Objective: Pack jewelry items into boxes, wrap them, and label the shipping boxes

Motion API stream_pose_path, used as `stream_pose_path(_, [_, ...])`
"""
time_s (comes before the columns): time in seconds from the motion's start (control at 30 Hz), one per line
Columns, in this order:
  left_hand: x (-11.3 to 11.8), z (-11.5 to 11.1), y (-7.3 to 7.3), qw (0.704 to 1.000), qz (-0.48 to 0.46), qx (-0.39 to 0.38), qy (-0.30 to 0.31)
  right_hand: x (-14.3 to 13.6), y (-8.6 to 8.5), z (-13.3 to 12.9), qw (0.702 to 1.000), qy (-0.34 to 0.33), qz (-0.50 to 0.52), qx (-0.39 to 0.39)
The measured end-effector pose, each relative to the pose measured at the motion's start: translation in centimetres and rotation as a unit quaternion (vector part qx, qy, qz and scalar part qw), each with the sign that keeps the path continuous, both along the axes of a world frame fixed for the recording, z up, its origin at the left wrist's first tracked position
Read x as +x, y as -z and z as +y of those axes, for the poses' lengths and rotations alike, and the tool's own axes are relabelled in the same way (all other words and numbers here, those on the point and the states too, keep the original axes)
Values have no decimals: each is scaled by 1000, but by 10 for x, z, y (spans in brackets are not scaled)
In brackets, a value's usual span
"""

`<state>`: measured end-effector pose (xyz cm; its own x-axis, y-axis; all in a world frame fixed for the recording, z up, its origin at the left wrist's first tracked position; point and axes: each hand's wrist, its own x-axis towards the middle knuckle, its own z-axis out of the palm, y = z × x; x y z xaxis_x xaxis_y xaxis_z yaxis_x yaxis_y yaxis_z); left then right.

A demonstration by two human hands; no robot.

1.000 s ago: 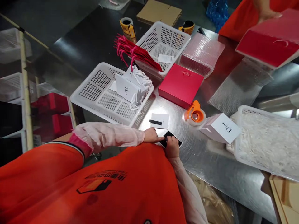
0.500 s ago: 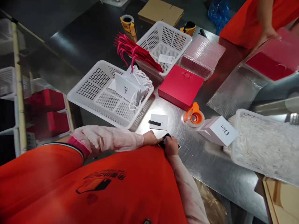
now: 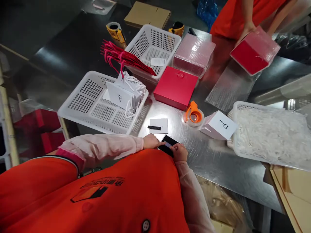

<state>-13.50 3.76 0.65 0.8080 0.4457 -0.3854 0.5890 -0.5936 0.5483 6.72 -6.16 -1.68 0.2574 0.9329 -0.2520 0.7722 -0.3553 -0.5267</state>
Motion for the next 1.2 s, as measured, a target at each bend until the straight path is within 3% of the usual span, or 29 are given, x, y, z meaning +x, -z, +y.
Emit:
stream_pose_path(0.07, [2,9,-9,998,-21,55,-13,1,3,-2,999,-8,16,45])
stream_pose_path(0.2, [-4,32,-17,978,1,158,-136,4,4,-11,990,20,50,128])
stream_pose_path(0.3, [-13,47,-14,975,12,106,-195,5,6,-22,983,79,78,150])
stream_pose_path(0.37, [-14,50,-13,975,-21,65,-210,4,10,-31,979,116,109,124])
stream_pose_path(0.47, [-3,38,-14,982,-74,36,-171,0,18,-40,969,170,166,72])
stream_pose_path(0.57, [19,12,-18,990,-111,30,-77,-3,24,-43,956,203,206,57])
stream_pose_path(0.7, [46,-11,-16,992,-97,80,11,-3,27,-43,951,208,216,72])
stream_pose_path(0.83, [52,-8,-9,989,-51,139,22,-3,26,-44,949,205,223,89])
stream_pose_path(0.97, [44,-2,-2,988,-63,138,15,-5,22,-40,945,222,211,114])
stream_pose_path(1.2, [45,-2,6,993,-44,107,-22,1,20,-19,931,297,211,-17])
